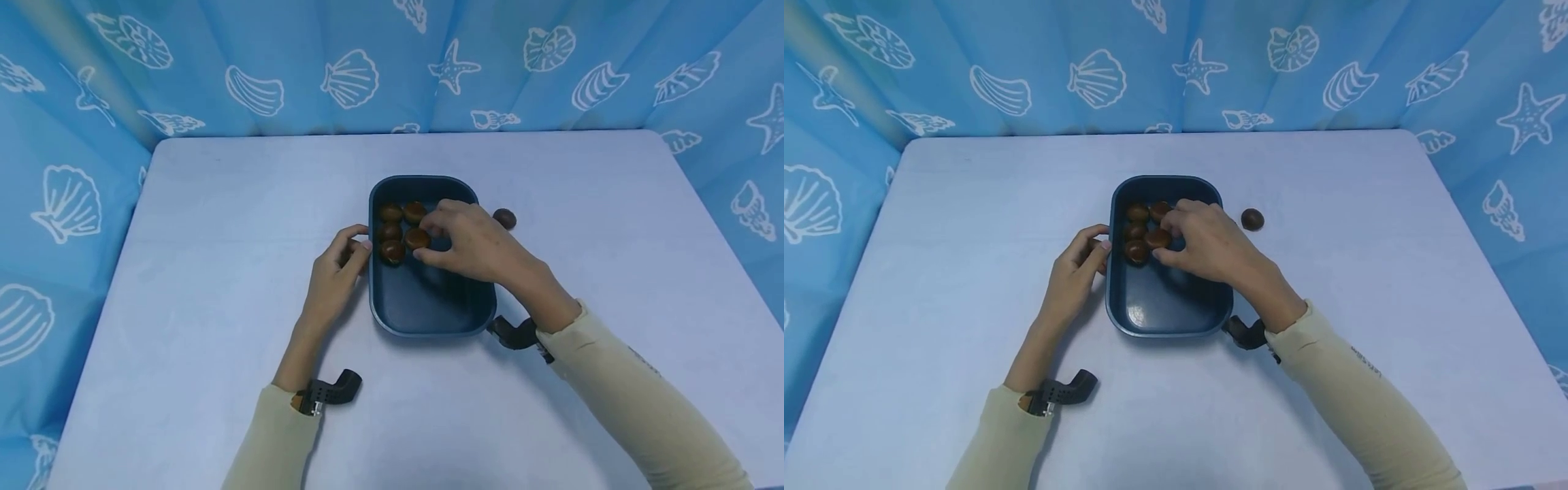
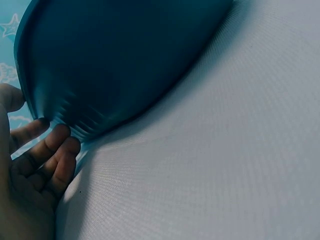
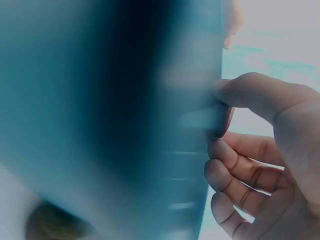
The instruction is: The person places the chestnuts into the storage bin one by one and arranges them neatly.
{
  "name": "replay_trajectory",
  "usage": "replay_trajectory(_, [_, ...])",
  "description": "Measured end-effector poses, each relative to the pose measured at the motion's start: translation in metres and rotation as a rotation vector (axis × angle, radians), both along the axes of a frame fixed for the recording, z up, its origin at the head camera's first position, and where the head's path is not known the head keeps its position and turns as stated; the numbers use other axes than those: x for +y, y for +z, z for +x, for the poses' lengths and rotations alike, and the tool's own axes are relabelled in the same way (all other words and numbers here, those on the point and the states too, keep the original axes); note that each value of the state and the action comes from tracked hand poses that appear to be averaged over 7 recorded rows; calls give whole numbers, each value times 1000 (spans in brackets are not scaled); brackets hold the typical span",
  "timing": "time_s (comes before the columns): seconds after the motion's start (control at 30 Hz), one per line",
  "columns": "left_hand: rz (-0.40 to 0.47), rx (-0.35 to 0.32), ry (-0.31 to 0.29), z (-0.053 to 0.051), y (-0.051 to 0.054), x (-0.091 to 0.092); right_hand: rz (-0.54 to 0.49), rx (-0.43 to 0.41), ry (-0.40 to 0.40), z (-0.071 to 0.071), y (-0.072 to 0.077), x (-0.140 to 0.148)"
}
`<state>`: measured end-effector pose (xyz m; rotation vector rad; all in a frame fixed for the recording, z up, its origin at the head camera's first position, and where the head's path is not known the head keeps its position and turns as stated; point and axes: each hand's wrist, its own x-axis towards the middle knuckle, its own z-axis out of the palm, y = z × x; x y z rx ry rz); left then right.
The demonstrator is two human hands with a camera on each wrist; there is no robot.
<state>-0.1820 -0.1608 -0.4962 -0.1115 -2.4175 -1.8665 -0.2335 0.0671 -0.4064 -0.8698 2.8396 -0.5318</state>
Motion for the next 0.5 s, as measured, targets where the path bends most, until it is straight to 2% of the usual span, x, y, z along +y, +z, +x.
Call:
replay_trajectory(0.27, [3,5,2,-1,1,0,-14,0,-18,-2,16,0])
replay_trajectory(0.5, [6,-5,0,-1,0,1,-17,-28,-36,-3,16,-2])
